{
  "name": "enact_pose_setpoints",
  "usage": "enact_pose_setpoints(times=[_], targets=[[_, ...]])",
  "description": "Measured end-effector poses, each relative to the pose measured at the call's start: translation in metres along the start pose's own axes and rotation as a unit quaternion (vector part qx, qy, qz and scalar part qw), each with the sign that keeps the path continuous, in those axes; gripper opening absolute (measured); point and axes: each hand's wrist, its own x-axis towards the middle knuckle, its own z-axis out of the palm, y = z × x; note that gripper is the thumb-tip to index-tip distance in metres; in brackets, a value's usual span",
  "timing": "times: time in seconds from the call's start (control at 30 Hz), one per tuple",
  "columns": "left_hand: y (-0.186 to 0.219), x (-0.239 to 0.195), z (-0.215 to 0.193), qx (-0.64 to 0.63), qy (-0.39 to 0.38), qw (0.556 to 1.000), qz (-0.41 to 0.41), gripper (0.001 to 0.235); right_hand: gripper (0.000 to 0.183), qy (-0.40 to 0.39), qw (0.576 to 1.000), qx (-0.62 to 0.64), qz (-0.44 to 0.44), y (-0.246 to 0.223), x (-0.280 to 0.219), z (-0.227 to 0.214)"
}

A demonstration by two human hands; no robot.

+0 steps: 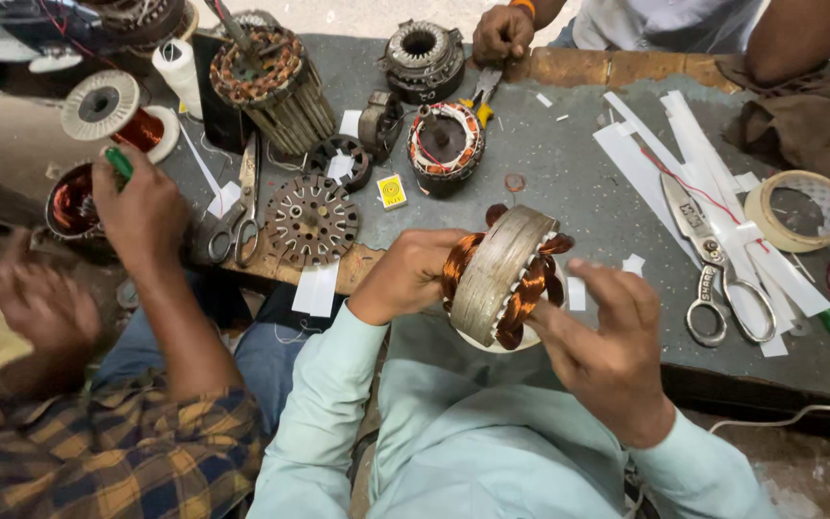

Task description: The person winds copper wire around a motor stator, inserts white insulating paper between coils, and uses a screwdriver to adjust the windings. They also cut strips of white paper with scissors and place them into the stator slots.

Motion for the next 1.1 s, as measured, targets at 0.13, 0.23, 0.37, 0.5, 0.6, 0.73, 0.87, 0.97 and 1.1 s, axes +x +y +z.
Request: enact_pose_setpoints(times=[0.13,0.23,0.37,0.5,0.6,0.73,0.87,0.97,1.1], targets=[[-0.006,-0.008,-0.001,-0.025,-0.001,0.999,-0.03,0.03,0.024,-0.074,0.996,-0.051,0.02,0.001,-0.01,0.0],[0.002,-0.005,-0.006,-0.042,0.026,0.998,-0.042,0.029,0.025,-0.086,0.995,0.006,0.049,0.007,-0.009,0.006],[0.018,-0.005,-0.019,-0.006,0.043,0.997,-0.064,0.026,0.023,-0.1,0.984,0.116,0.086,0.017,-0.009,0.012],[0.017,0.006,-0.034,0.0,-0.131,0.988,-0.08,0.019,0.023,-0.105,0.984,0.124,0.068,0.023,-0.011,0.011],[0.005,0.023,-0.027,-0.003,-0.217,0.972,-0.091,0.012,0.021,-0.11,0.986,0.115,0.057,0.024,-0.008,0.009],[-0.006,0.03,-0.008,0.141,-0.233,0.959,-0.082,0.033,0.019,-0.117,0.988,0.093,0.049,0.02,-0.005,0.008],[0.0,0.021,-0.01,0.174,-0.191,0.957,-0.132,0.03,0.017,-0.11,0.99,0.077,0.045,0.017,-0.002,0.01],[0.008,0.015,-0.017,0.242,-0.202,0.943,-0.11,0.024,0.018,-0.112,0.99,0.072,0.054,0.02,-0.002,0.009],[0.015,0.011,-0.017,0.246,-0.184,0.941,-0.141,0.016,0.02,-0.104,0.988,0.089,0.069,0.025,-0.006,0.009]])
